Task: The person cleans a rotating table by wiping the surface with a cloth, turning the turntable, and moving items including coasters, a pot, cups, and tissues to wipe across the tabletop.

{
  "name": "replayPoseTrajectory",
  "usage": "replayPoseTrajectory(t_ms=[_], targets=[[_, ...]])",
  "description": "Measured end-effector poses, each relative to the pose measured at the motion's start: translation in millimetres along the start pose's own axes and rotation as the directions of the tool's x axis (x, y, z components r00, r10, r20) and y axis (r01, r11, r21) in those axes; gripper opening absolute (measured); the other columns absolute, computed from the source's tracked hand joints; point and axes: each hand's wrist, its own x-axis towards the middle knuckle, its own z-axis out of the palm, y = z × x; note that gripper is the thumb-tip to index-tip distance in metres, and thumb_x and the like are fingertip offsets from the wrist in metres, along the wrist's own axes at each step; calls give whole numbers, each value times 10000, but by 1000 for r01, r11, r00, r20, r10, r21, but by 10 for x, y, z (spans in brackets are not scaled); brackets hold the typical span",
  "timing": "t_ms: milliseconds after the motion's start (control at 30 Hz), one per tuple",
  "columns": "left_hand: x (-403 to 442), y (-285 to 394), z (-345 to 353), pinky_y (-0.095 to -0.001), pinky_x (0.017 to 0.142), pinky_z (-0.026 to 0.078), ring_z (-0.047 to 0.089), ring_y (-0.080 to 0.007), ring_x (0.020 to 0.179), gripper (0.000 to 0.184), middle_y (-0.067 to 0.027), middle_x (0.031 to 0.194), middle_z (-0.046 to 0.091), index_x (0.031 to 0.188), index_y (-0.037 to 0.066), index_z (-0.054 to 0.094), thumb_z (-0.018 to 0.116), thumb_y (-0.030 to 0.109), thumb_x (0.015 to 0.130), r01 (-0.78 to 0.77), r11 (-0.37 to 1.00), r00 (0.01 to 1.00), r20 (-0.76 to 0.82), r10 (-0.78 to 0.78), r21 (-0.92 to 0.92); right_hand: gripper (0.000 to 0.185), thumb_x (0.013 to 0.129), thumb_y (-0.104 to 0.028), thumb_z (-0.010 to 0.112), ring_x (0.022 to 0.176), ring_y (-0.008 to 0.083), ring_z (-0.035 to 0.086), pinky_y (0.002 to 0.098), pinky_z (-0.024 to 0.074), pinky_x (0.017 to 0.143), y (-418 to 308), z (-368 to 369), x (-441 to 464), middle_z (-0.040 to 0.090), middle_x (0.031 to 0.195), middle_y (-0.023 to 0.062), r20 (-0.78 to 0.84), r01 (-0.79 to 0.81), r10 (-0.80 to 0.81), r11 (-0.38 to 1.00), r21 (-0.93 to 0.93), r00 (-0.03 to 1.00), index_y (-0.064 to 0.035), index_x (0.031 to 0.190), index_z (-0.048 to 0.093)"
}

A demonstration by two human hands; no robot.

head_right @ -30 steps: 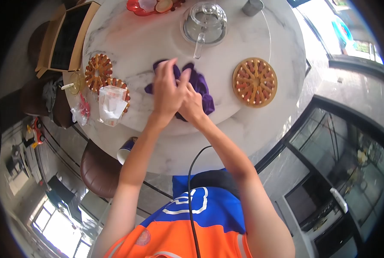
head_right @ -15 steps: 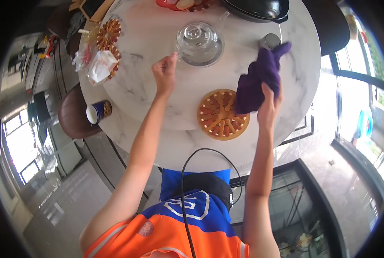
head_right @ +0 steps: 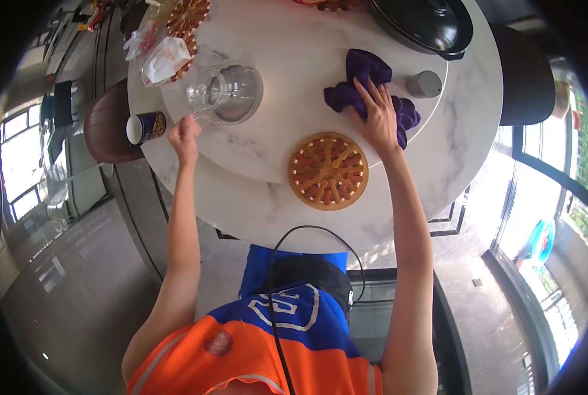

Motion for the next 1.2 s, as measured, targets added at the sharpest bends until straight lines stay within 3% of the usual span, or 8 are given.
replayPoseTrajectory(t_ms=[133,200,300,367,433,767,1000,1200], targets=[[-99,-73,-322,-268,605,385,451,-75,647,302,-10,688,497,732,55,528,612,171,997,73,980,997,29,-69,-188,538,887,-179,650,1380,448,413,494,279,1198,-31,116,496,490,1446,282,-198,38,38,929,368,980,-67,1403,546],[-198,297,8,-336,750,440,534,-196,851,100,-111,904,583,930,17,582,647,93,944,-308,884,843,-331,425,350,517,920,-225,598,1389,443,409,474,281,1194,-28,162,875,492,1446,281,-216,116,-27,904,412,976,-59,1406,542],[-613,509,330,-450,901,456,551,-321,1037,224,-142,1062,597,1066,-5,602,654,-16,848,-573,649,713,-87,696,499,512,950,-295,555,1401,434,404,467,290,1187,-221,370,1281,469,1477,267,-122,108,-53,856,505,991,-105,1425,538],[-715,648,869,-468,951,462,563,-357,1109,294,-164,1108,595,1105,16,624,675,29,815,-538,806,831,316,457,248,503,966,-403,542,1422,413,378,511,232,1211,-195,738,1448,478,1496,204,17,179,-197,922,342,980,-180,1416,568],[-715,546,1466,-479,1010,440,500,-381,1223,361,-190,1318,498,1217,12,601,663,72,867,-450,771,877,385,287,451,504,971,-445,527,1416,393,394,556,211,1210,-443,741,1363,519,1467,163,55,315,-311,933,-172,949,-194,1404,583],[-665,132,1736,-474,1209,293,318,-406,1439,523,-268,1490,349,1374,-190,406,518,119,968,-483,660,869,410,277,576,547,959,-388,560,1343,442,440,620,208,1192,-497,324,82,487,1472,154,351,352,-277,920,-171,895,-247,1483,491],[-629,136,1798,-489,1186,320,361,-416,1400,499,-254,1467,384,1374,-167,413,528,79,956,-509,578,861,397,319,638,592,988,-438,520,1379,438,420,603,239,1175,-630,1056,1684,440,1536,120,3,163,-170,939,-304,985,-268,1538,382],[-556,55,1822,-478,1172,336,393,-418,1380,487,-268,1450,414,1360,-182,426,517,74,956,-510,610,860,352,370,606,558,923,-322,626,1320,461,466,556,291,1176,-617,731,757,523,1438,196,66,240,-233,959,-152,970,-177,1451,516]])
